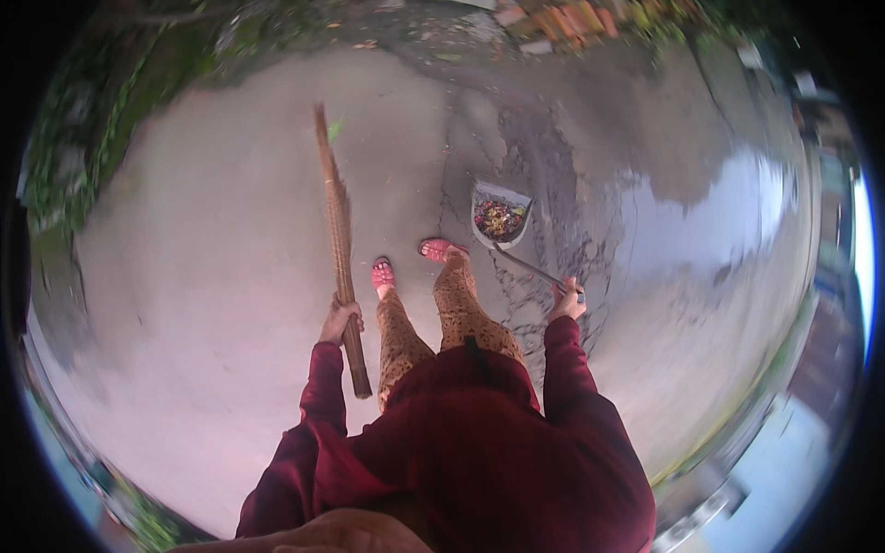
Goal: The person sweeps scattered debris on a concrete patio using a traditional broom and collects it into a dustpan. The person moves around the area to gather debris from different spots and uses the dustpan to collect the swept material.
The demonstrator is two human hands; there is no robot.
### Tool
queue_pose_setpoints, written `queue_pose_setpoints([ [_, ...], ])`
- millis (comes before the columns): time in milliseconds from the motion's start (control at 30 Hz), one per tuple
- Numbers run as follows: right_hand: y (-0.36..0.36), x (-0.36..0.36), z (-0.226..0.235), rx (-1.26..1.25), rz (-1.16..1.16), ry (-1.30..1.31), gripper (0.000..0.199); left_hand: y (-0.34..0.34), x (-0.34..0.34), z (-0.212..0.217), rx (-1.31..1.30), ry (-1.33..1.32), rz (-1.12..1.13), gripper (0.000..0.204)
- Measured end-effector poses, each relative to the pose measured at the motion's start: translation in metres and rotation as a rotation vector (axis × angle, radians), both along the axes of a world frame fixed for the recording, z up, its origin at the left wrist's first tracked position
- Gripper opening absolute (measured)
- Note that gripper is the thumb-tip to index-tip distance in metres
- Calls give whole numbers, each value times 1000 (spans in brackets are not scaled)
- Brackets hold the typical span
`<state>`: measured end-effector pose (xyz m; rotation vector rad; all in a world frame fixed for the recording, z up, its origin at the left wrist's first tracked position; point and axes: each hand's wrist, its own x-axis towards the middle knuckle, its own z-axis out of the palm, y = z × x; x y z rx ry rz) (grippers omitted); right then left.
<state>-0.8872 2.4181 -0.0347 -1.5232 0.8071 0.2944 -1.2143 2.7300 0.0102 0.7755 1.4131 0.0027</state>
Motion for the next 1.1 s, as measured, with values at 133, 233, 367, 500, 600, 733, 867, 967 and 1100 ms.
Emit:
queue_pose_setpoints([
  [133,-13,5,-21,58,-150,-68,22,44,76,28,-214,-97,-308,51],
  [233,-27,-30,10,-14,-273,-34,23,28,111,18,-368,-170,-457,50],
  [367,-21,-62,-44,-86,-341,-58,46,37,183,-110,-397,-228,-699,35],
  [500,-39,-107,-66,-89,-516,-66,43,17,227,-203,-269,-219,-935,22],
  [600,-56,-158,-73,-146,-669,36,43,35,198,-201,-406,-219,-735,23],
  [733,-148,-282,-112,-192,-825,94,44,47,45,-167,-277,-73,-593,37],
  [867,-170,-309,-125,-205,-1052,192,42,63,-7,-157,-17,140,-372,44],
  [967,-188,-336,-150,-204,-1138,172,41,46,16,-147,83,167,-487,44],
  [1100,-206,-377,-185,-172,-1172,150,38,-22,42,-138,169,13,-684,47],
])
